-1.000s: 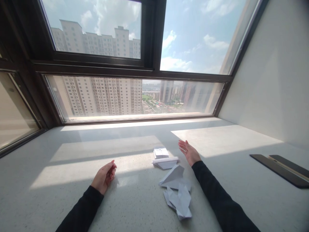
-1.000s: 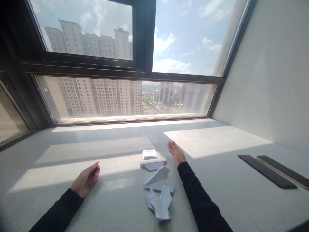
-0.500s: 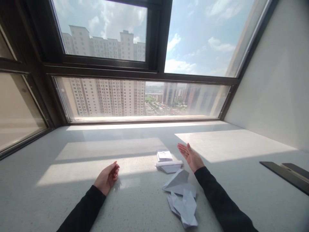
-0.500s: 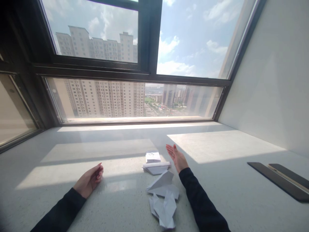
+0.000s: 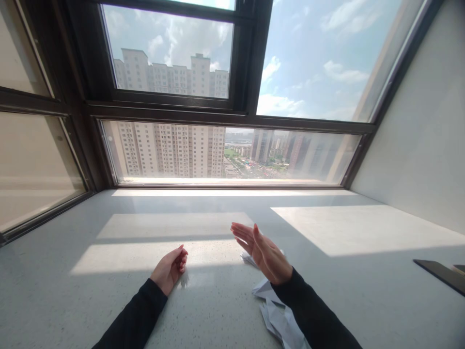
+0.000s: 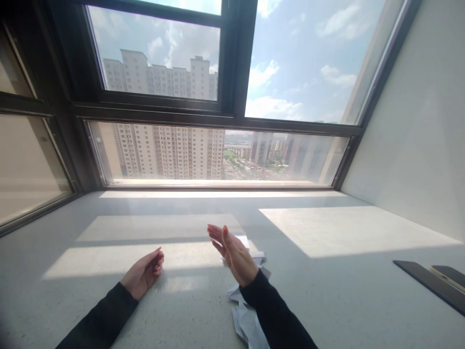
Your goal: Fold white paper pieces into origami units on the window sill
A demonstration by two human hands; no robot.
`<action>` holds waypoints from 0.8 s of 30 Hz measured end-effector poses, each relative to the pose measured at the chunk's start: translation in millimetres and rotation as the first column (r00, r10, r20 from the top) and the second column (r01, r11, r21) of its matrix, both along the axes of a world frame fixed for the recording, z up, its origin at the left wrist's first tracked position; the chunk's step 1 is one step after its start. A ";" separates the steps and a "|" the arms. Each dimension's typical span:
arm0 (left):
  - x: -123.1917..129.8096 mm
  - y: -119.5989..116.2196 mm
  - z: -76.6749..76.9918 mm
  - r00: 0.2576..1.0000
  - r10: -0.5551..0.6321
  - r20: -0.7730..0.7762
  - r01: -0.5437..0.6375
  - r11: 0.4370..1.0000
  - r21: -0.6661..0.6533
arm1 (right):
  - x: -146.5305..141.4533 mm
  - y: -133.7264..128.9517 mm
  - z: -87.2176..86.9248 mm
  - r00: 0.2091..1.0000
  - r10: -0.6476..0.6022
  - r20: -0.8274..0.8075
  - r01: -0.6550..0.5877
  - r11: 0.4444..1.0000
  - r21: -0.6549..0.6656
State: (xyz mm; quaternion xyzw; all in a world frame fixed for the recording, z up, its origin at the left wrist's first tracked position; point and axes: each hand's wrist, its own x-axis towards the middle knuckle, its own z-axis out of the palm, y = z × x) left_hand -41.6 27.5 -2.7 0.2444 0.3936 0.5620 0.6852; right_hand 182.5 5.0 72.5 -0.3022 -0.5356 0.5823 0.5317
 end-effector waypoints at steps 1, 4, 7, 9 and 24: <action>0.0 0.2 -0.2 1.000 -0.001 0.004 0.001 1.000 -0.001 | 6.7 3.4 -0.2 1.000 -0.024 -0.010 0.024 1.000 0.008; 0.1 0.4 0.0 1.000 0.002 0.011 -0.002 1.000 -0.004 | 35.3 13.6 2.6 0.994 -0.097 -0.054 0.099 0.994 0.035; 0.0 0.2 1.1 1.000 0.011 0.016 -0.011 1.000 -0.014 | 64.0 24.6 2.6 0.974 -0.206 -0.093 0.210 0.977 0.038; -0.3 0.0 2.0 1.000 0.017 0.021 -0.017 1.000 -0.023 | 79.5 33.1 -3.7 0.954 -0.281 -0.102 0.283 0.959 0.005; -2.9 0.8 3.2 1.000 0.012 0.026 -0.011 0.999 -0.044 | 112.9 66.9 -74.4 0.853 -0.443 0.275 0.514 0.804 -0.300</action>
